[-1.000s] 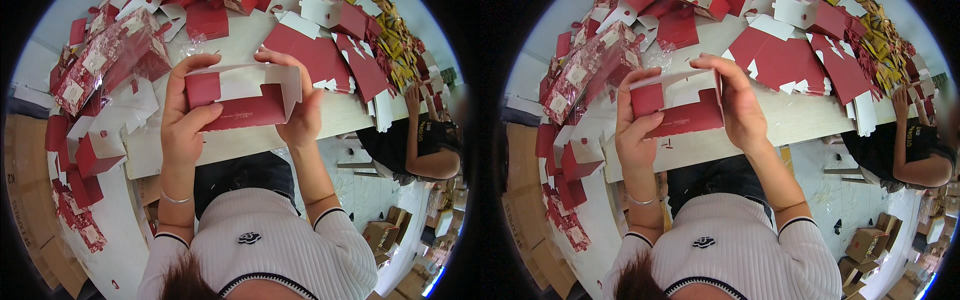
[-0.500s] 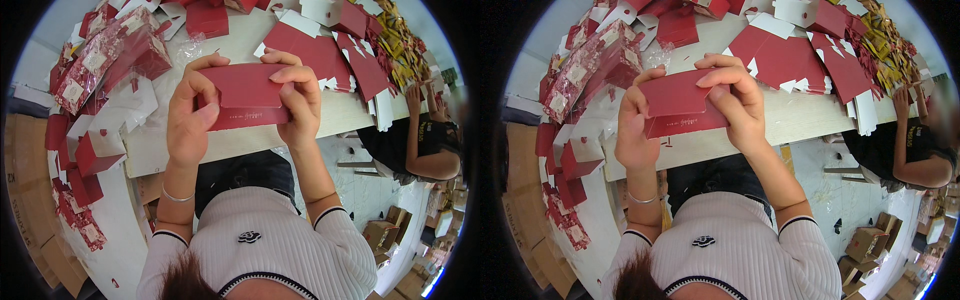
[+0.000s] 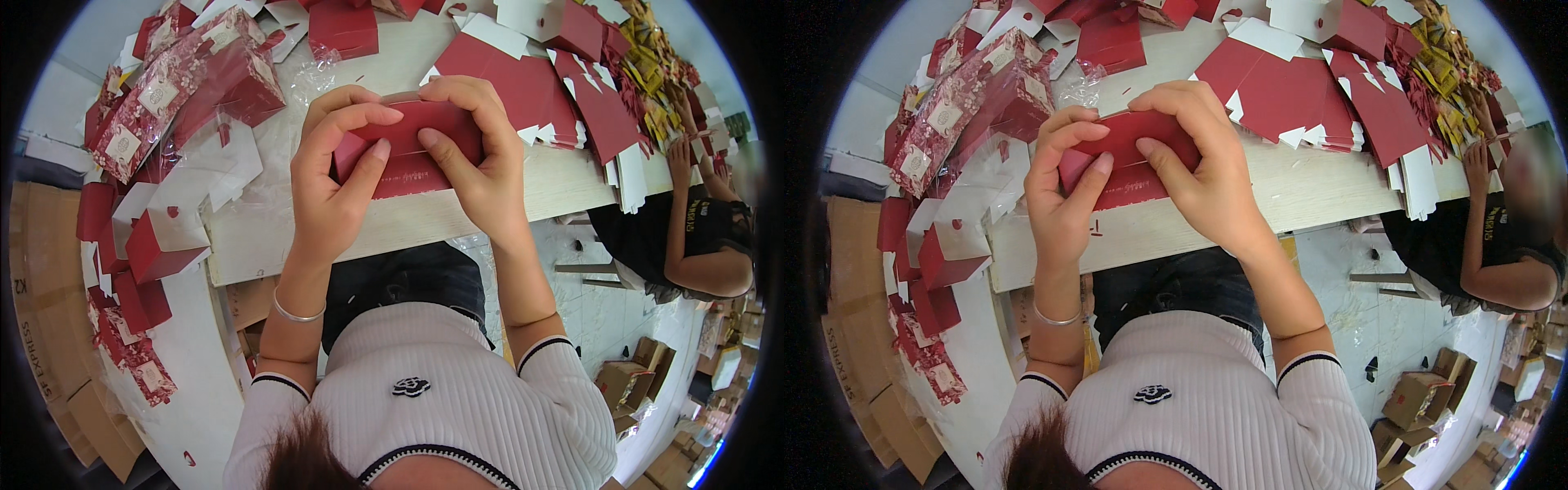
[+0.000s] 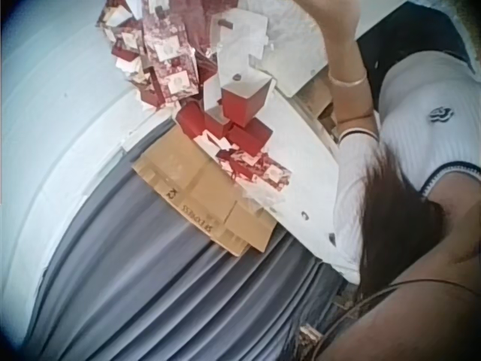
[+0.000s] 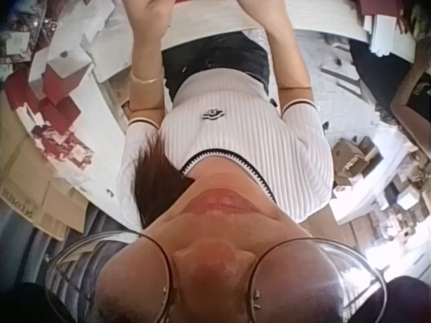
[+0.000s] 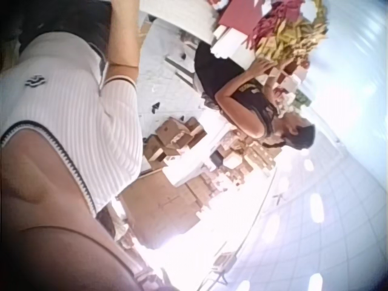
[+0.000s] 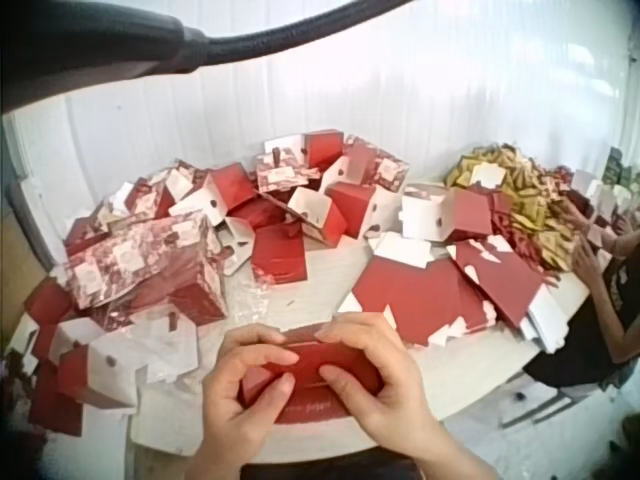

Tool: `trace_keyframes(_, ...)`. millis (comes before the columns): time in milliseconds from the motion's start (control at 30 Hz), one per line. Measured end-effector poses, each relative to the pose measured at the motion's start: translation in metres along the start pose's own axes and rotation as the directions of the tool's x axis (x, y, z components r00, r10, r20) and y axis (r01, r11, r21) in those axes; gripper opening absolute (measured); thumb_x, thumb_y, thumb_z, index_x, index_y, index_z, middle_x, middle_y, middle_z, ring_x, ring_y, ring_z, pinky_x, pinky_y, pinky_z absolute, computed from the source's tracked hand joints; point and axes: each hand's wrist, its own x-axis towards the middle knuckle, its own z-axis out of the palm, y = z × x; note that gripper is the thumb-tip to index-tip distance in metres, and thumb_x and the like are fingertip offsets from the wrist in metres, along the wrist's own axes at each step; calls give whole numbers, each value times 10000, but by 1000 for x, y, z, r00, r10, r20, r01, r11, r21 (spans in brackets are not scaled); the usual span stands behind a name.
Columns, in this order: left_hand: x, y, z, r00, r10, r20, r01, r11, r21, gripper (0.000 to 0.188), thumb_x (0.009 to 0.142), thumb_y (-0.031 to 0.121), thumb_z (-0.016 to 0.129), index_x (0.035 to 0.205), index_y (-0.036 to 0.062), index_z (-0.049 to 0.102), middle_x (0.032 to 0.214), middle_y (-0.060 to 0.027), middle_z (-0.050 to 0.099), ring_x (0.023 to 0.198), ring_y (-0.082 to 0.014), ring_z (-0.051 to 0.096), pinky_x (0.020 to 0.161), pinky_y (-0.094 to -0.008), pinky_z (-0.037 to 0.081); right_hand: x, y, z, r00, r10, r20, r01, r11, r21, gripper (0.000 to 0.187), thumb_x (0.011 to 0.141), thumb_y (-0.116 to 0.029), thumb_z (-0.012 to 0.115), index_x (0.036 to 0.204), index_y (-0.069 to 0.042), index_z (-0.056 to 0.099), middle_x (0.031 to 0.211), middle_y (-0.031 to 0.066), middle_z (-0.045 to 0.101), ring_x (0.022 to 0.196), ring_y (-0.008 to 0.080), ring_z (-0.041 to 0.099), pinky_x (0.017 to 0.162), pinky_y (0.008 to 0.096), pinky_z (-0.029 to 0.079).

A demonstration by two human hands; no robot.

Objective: The person folds red paper pieces into small rectangular boxes and inserts them into patterned outer sleeves. The person repeatedly picks up flat red paper, folds it into a box shape, and places it into a decorative sleeve, then sets the completed unit aside.

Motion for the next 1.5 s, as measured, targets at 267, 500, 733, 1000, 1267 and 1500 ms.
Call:
trace_keyframes(267, -4, -5, 1, 997, -60, -39, 46, 952, -304, 433, 810, 105, 535, 1216, 70, 390, 1201, -126, 431, 1130, -224, 402, 962, -343, 294, 1, 11, -4, 974, -219, -52, 215, 973, -81, 316, 664, 86, 616, 949, -39, 566, 1006, 120, 526, 1036, 300, 490, 914, 407, 364)
trace_keyframes(500, -7, -7, -28, 732, -615, 293, 650, 503, -570, 670, 848, 345, 458, 1385, 138, 115, 1282, -126, 357, 1174, -206, 348, 945, -353, 329, -11, 1, -6, 926, -339, 167, 361, 924, -125, 279, 669, 49, 639, 930, -29, 577, 1025, 148, 521, 1041, 352, 488, 961, 513, 298)
trace_keyframes(733, -3, -16, -22, 900, -419, 122, 434, 828, -355, 778, 686, 68, 698, 1324, 97, 252, 1084, -87, 447, 1013, -164, 455, 910, -298, 350, -32, 10, -4, 860, -366, 355, 476, 828, -297, 315, 610, 2, 672, 905, -82, 596, 1049, 156, 517, 1061, 350, 474, 973, 577, 236)
trace_keyframes(1000, -6, -30, 1, 925, -364, -108, 339, 919, -201, 559, 645, 75, 731, 1111, 39, 426, 1020, -73, 463, 922, -149, 475, 786, -279, 417, -30, 37, -21, 952, 125, 279, -109, 991, -73, 761, 720, -265, 671, 1337, -95, 261, 1402, 177, 163, 1294, 325, 207, 1020, 438, 239)
trace_keyframes(1267, -20, -42, 11, 887, 424, 185, -462, 824, 327, 502, 582, 228, 795, 968, 137, 488, 1056, -101, 475, 1051, -328, 421, 876, -449, 374, -31, 52, -35, 858, 419, 299, -513, 745, 427, 893, 643, -130, 751, 1356, -67, 217, 1331, 121, 324, 1264, 238, 279, 1036, 356, 209)
trace_keyframes(1500, -25, -29, -27, 974, -146, -176, 37, 860, -510, 657, 839, 565, 382, 1229, 38, 370, 1196, -167, 436, 1168, -325, 387, 970, -438, 328, -41, 69, -38, 980, 171, 104, -190, 958, 216, 820, 599, -97, 769, 1287, -73, 322, 1273, 108, 374, 1227, 248, 327, 1026, 371, 249)
